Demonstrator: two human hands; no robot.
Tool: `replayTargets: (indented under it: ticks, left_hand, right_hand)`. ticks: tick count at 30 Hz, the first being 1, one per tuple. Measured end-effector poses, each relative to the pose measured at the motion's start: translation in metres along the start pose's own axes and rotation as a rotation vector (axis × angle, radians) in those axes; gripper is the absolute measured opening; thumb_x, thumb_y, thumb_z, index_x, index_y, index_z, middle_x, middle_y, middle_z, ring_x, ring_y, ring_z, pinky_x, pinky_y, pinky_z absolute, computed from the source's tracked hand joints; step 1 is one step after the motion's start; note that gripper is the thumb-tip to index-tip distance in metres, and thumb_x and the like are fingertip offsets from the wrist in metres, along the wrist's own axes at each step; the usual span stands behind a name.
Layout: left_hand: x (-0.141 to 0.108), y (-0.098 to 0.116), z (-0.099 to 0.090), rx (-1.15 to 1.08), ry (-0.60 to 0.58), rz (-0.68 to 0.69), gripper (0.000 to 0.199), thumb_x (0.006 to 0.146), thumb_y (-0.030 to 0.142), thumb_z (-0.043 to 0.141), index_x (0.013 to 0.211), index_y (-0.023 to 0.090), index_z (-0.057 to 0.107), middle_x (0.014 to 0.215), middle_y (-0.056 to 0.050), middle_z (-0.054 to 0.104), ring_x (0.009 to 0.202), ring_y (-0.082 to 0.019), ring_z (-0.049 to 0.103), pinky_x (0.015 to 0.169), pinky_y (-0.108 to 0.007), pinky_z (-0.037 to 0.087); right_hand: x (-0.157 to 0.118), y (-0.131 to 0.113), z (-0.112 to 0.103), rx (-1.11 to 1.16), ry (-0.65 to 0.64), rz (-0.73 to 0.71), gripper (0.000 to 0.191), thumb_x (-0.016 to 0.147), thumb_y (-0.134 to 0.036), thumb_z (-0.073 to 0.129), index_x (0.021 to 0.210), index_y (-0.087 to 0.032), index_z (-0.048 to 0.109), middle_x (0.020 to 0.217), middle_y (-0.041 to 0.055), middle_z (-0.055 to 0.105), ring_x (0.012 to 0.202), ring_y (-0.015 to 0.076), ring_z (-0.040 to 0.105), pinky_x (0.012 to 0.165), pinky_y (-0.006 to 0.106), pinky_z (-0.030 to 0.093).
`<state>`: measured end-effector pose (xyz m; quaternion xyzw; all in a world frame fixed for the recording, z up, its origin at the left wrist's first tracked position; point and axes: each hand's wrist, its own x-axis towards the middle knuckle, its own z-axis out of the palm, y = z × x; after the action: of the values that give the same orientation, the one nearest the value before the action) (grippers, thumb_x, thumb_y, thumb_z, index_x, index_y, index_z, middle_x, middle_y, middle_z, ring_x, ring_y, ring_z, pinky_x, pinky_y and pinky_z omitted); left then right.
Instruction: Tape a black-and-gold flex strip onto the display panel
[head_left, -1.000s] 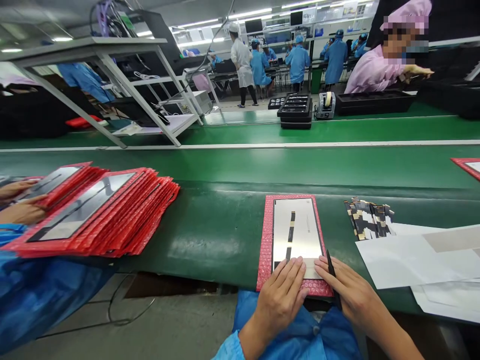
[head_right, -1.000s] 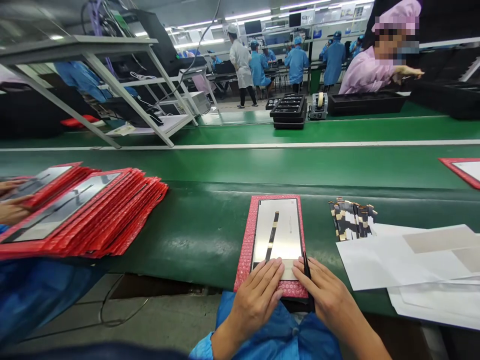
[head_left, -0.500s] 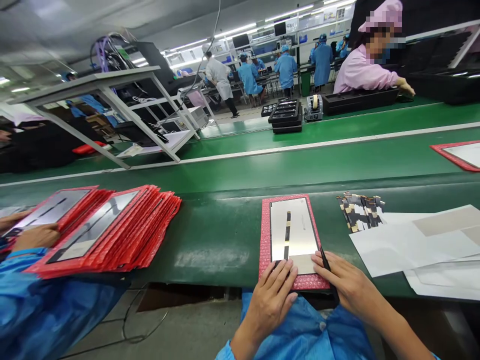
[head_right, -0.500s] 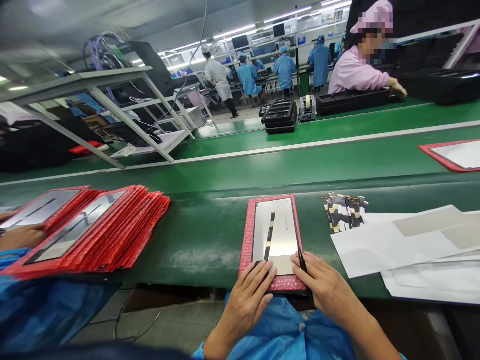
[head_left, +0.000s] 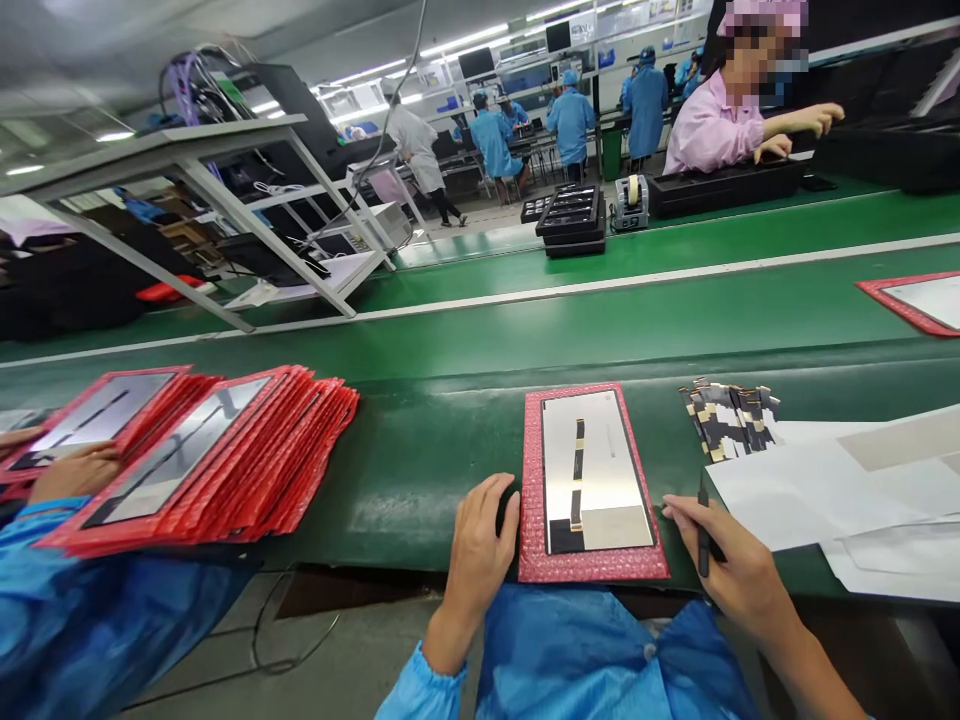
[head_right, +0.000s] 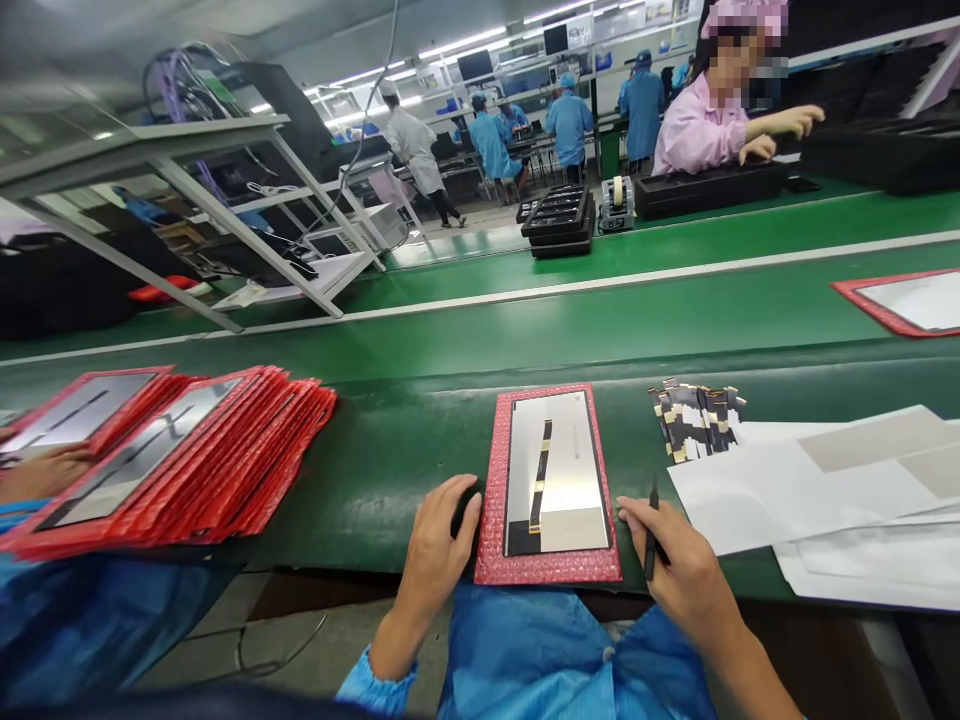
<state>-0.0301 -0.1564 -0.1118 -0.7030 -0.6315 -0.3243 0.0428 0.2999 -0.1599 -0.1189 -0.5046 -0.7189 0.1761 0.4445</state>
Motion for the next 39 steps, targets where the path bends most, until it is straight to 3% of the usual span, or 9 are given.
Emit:
replayTargets:
  ticks: [6, 9, 12, 17, 21, 26, 29, 32, 39]
  left_hand:
    - [0.008, 0.036, 0.003, -0.117, -0.152, 0.151, 0.05, 0.096, 0.038, 0.057, 0.144, 0.03, 0.043, 0.143, -0.007, 0.056, 0.134, -0.024, 0.056, 0.108, -0.043, 0.055]
    - [0.0, 0.059, 0.006, -0.157, -0.232, 0.171, 0.061, 0.095, 0.041, 0.056, 0.15, 0.03, 0.032, 0.149, -0.002, 0.05, 0.139, -0.025, 0.051, 0.109, -0.05, 0.055]
    - [-0.003, 0.063, 0.008, -0.123, -0.244, 0.203, 0.066, 0.093, 0.044, 0.059, 0.151, 0.031, 0.03, 0.15, -0.001, 0.049, 0.139, -0.026, 0.051, 0.108, -0.051, 0.056]
    - [-0.001, 0.056, 0.001, 0.008, -0.295, 0.309, 0.064, 0.092, 0.051, 0.058, 0.148, 0.026, 0.037, 0.152, 0.002, 0.046, 0.142, -0.022, 0.047, 0.113, -0.038, 0.055]
    - [0.003, 0.05, -0.006, 0.039, -0.339, 0.342, 0.059, 0.096, 0.046, 0.052, 0.15, 0.027, 0.035, 0.155, 0.003, 0.042, 0.144, -0.021, 0.044, 0.112, -0.037, 0.055]
    - [0.014, 0.02, -0.002, -0.004, -0.185, 0.147, 0.043, 0.103, 0.03, 0.04, 0.145, 0.034, 0.038, 0.149, 0.006, 0.05, 0.138, -0.02, 0.053, 0.109, -0.041, 0.056]
    - [0.029, -0.002, 0.003, 0.019, -0.138, 0.052, 0.039, 0.103, 0.038, 0.041, 0.142, 0.032, 0.043, 0.147, 0.001, 0.052, 0.133, -0.023, 0.056, 0.108, -0.047, 0.054]
    - [0.053, -0.016, 0.008, 0.068, -0.136, 0.048, 0.04, 0.103, 0.046, 0.039, 0.138, 0.028, 0.048, 0.14, -0.003, 0.057, 0.126, -0.022, 0.06, 0.101, -0.043, 0.056]
    - [0.112, -0.026, 0.026, 0.126, -0.363, -0.082, 0.031, 0.1, 0.046, 0.05, 0.112, 0.019, 0.06, 0.108, -0.003, 0.066, 0.098, -0.015, 0.066, 0.087, -0.034, 0.057]
  right_hand:
    - [0.005, -0.005, 0.0, -0.012, -0.002, 0.023, 0.027, 0.092, -0.037, 0.055, 0.116, -0.038, 0.066, 0.096, -0.0003, 0.076, 0.084, 0.0277, 0.078, 0.071, 0.042, 0.068]
    - [0.006, -0.006, 0.0, -0.037, -0.035, 0.002, 0.026, 0.092, -0.038, 0.055, 0.116, -0.04, 0.065, 0.1, -0.0016, 0.075, 0.089, 0.0294, 0.077, 0.074, 0.044, 0.068]
    - [0.006, -0.004, 0.0, -0.053, -0.064, -0.003, 0.028, 0.092, -0.035, 0.055, 0.118, -0.038, 0.064, 0.104, -0.0007, 0.074, 0.095, 0.0292, 0.076, 0.078, 0.044, 0.067]
    - [0.005, -0.001, 0.0, -0.059, -0.087, 0.014, 0.029, 0.091, -0.034, 0.055, 0.118, -0.033, 0.067, 0.107, 0.0024, 0.074, 0.097, 0.0254, 0.074, 0.083, 0.039, 0.066]
    - [0.007, -0.004, 0.0, -0.063, -0.083, 0.024, 0.029, 0.092, -0.036, 0.054, 0.117, -0.033, 0.067, 0.107, 0.0021, 0.074, 0.097, 0.025, 0.075, 0.082, 0.038, 0.066]
    - [0.01, -0.006, 0.0, -0.124, -0.086, -0.008, 0.034, 0.093, -0.039, 0.051, 0.125, -0.035, 0.064, 0.127, -0.001, 0.069, 0.118, 0.0291, 0.07, 0.103, 0.049, 0.06]
    - [0.011, -0.005, 0.002, -0.132, -0.118, -0.041, 0.037, 0.092, -0.039, 0.053, 0.128, -0.037, 0.062, 0.133, -0.0035, 0.067, 0.124, 0.0297, 0.067, 0.106, 0.051, 0.059]
    - [0.012, -0.003, 0.004, -0.147, -0.13, -0.085, 0.039, 0.09, -0.041, 0.056, 0.129, -0.039, 0.062, 0.132, -0.0056, 0.067, 0.123, 0.0325, 0.067, 0.106, 0.054, 0.059]
    - [0.011, 0.014, 0.009, -0.206, -0.146, -0.208, 0.052, 0.083, -0.044, 0.061, 0.134, -0.049, 0.055, 0.132, -0.0145, 0.066, 0.12, 0.0394, 0.069, 0.104, 0.057, 0.059]
